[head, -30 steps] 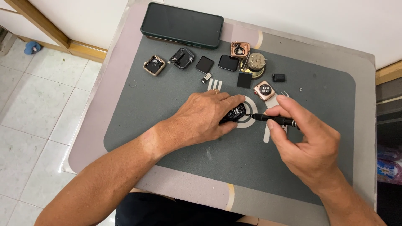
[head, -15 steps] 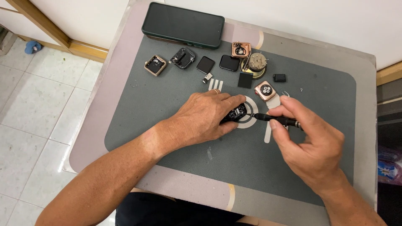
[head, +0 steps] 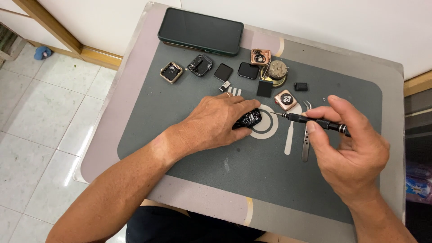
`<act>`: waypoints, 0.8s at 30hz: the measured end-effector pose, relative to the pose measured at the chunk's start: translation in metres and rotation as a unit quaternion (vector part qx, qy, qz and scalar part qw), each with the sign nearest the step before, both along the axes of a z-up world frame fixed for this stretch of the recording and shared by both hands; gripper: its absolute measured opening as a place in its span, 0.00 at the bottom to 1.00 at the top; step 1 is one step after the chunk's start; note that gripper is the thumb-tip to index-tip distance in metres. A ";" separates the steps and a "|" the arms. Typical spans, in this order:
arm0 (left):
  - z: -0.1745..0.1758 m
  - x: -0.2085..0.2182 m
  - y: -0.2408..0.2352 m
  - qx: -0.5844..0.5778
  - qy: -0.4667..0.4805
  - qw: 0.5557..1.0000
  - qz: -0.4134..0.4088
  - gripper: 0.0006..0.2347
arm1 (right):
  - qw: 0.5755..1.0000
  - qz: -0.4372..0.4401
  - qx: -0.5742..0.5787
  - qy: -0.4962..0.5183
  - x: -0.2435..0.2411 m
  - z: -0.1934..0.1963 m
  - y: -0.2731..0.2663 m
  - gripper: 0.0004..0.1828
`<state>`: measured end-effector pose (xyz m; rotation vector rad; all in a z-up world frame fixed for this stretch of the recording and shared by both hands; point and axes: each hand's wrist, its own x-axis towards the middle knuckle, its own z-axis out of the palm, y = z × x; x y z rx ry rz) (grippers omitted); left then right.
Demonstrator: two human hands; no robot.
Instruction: The person uses tweezers to carefully remove a small internal component from a disassembled smartwatch. They then use a small screwdriver to adjust or tighten screws on the watch's internal circuit board.
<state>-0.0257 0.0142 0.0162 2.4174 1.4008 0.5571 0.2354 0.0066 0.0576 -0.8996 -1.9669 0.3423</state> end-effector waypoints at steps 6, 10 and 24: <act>0.016 -0.008 0.000 -0.078 0.012 0.997 -0.021 0.24 | 1.000 -0.021 0.021 0.008 0.001 0.001 0.008 0.24; 0.036 -0.023 -0.003 -0.108 0.001 0.994 -0.032 0.21 | 0.998 -0.062 0.005 0.014 0.000 0.010 0.028 0.23; 0.047 0.035 0.109 0.108 0.006 0.994 0.008 0.10 | 0.989 -0.052 -0.098 0.096 -0.011 0.024 0.084 0.23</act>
